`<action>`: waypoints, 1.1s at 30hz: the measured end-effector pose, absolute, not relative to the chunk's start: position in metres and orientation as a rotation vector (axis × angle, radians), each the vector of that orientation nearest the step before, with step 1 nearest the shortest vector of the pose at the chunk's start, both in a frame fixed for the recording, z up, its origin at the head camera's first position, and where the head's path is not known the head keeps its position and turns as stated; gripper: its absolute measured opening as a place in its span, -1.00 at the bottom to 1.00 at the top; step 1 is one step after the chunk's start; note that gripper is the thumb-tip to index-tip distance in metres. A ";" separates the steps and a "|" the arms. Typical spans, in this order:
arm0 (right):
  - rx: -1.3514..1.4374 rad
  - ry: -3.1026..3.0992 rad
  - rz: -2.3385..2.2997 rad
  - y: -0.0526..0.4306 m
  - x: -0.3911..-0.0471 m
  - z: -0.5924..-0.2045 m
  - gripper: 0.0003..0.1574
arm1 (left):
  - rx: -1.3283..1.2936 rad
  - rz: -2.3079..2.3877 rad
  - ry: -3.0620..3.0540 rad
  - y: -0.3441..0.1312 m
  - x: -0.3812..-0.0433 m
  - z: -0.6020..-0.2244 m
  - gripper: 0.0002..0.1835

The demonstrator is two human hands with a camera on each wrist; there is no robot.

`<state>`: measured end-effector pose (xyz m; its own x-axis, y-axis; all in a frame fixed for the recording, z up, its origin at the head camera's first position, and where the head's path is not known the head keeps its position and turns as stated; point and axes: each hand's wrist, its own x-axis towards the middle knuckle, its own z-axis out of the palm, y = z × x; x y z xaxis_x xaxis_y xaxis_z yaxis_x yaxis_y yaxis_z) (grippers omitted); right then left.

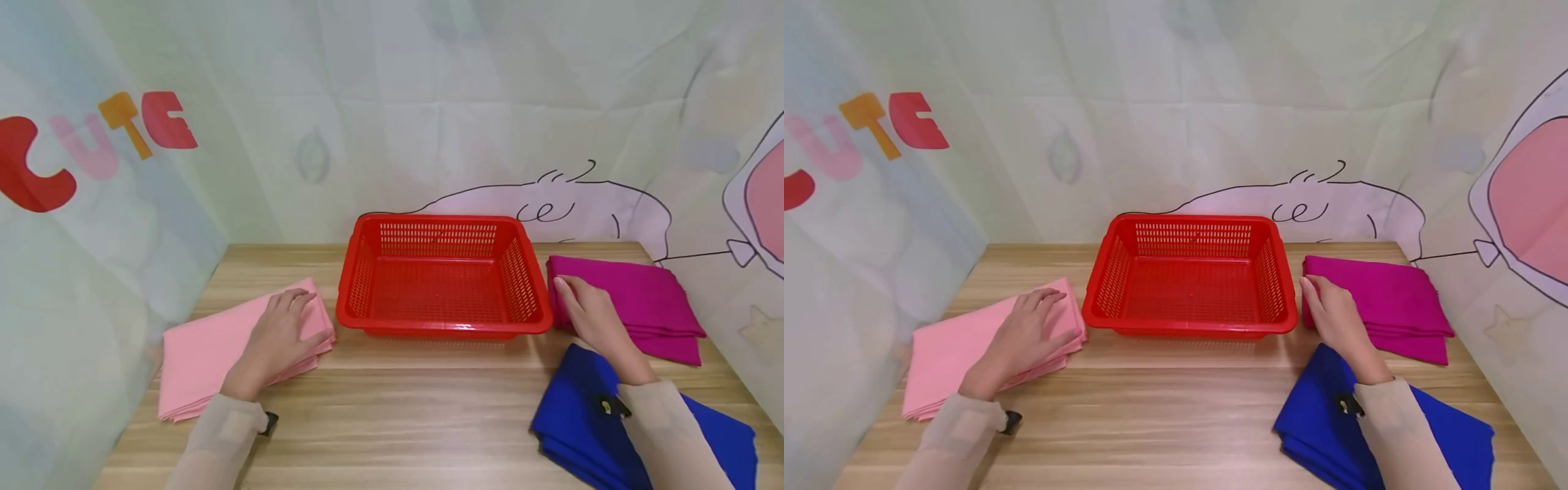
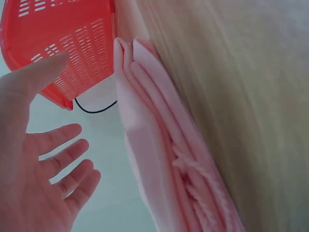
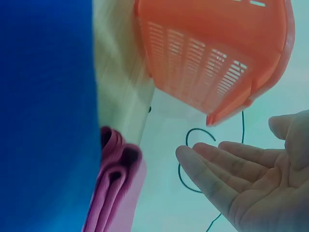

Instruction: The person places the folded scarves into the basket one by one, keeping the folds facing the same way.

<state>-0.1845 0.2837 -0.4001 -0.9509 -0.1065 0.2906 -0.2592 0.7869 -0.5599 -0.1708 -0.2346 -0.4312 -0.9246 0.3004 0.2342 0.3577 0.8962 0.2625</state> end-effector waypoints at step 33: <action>0.176 -2.722 0.978 0.245 -0.211 -0.401 -0.43 | -0.608 -0.313 -2.993 -0.238 -0.144 -0.434 -0.58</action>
<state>-0.2108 0.2451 -0.4013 -0.9633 -0.0308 0.2666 -0.1934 0.7682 -0.6103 -0.1436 -0.2376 -0.4339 -0.9192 0.3782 0.1100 0.3928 0.9010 0.1841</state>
